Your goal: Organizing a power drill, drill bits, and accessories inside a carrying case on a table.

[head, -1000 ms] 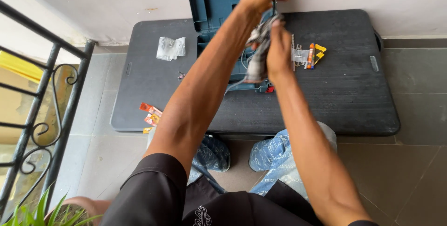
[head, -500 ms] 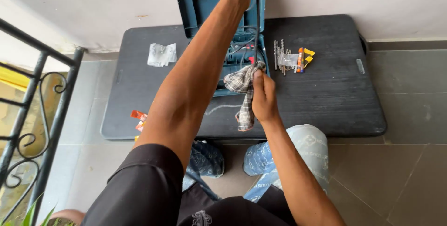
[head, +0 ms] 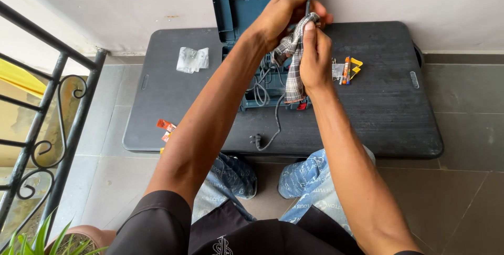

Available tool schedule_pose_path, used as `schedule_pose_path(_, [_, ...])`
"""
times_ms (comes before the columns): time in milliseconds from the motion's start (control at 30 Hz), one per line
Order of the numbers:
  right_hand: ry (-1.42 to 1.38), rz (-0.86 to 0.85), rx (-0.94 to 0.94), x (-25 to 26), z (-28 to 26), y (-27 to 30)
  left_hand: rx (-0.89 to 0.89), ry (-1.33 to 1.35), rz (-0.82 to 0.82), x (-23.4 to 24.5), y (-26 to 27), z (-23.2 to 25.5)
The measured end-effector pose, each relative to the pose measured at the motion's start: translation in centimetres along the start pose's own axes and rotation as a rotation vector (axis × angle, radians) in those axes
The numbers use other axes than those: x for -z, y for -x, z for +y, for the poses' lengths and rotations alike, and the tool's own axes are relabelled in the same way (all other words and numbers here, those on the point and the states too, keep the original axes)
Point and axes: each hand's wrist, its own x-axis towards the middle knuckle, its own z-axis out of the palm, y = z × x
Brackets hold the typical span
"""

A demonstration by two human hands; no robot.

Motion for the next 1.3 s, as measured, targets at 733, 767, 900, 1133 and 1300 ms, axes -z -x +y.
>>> schedule_pose_path(733, [0.151, -0.102, 0.06, -0.6, -2.0, 8.5, -0.1, -0.315, 0.339, 2.9, -3.3, 0.0])
schedule_pose_path(767, [0.265, -0.076, 0.09, -0.2, -2.1, 8.0, -0.053, -0.278, 0.313, 1.7, -1.9, 1.2])
schedule_pose_path(900, [0.199, -0.096, 0.161, 0.7, -4.3, 4.0, 0.128, -0.173, 0.215, -2.1, 3.9, 2.8])
schedule_pose_path(1133, [0.3, -0.085, 0.199, 1.0, -5.0, 1.5, -0.192, -0.079, -0.11, -2.3, 3.6, 2.7])
schedule_pose_path(1300, [-0.164, -0.06, 0.066, 1.3, -4.0, 0.4, -0.171, -0.029, -0.014, -2.5, 3.2, 5.5])
